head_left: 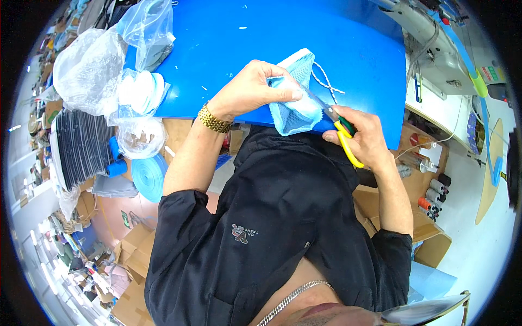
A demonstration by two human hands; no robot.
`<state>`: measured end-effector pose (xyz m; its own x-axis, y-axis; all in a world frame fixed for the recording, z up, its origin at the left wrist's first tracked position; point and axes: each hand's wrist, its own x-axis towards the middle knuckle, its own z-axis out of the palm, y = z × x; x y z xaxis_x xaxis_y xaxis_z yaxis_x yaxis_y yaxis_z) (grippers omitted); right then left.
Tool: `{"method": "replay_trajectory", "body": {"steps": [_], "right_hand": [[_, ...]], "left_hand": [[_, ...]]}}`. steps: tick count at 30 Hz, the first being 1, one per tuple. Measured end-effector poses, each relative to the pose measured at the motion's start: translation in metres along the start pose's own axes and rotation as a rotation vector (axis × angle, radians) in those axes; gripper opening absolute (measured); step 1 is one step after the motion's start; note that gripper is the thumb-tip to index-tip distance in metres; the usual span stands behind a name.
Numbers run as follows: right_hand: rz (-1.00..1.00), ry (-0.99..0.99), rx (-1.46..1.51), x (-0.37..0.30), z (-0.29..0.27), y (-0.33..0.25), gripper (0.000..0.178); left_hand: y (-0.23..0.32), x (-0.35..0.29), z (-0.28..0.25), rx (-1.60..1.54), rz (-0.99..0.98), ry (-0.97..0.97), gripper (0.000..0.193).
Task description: Assembling and sewing protective mesh masks at a workshop station.
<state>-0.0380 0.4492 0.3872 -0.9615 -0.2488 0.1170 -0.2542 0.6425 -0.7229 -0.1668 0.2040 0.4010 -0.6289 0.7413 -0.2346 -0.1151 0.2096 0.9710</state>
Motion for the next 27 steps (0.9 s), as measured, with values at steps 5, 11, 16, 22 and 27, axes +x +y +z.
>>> {"method": "replay_trajectory", "body": {"steps": [5, 11, 16, 22, 27], "right_hand": [[-0.045, 0.057, 0.044, 0.002, -0.004, 0.003, 0.060], [0.006, -0.050, 0.024, 0.004, -0.012, -0.006, 0.059], [0.025, -0.075, 0.005, 0.005, -0.012, -0.007, 0.057], [-0.049, 0.024, -0.009, 0.001, -0.003, 0.003, 0.054], [0.395, 0.121, 0.375, 0.005, -0.005, -0.008, 0.038]], "left_hand": [[0.000, 0.002, -0.004, 0.015, 0.013, -0.023, 0.020], [-0.004, 0.003, -0.007, 0.031, 0.041, -0.041, 0.018], [-0.004, 0.003, -0.006, 0.011, 0.042, -0.056, 0.018], [-0.002, 0.004, -0.006, 0.025, 0.044, -0.042, 0.017], [-0.003, 0.008, -0.005, 0.258, 0.385, 0.465, 0.015]]}}
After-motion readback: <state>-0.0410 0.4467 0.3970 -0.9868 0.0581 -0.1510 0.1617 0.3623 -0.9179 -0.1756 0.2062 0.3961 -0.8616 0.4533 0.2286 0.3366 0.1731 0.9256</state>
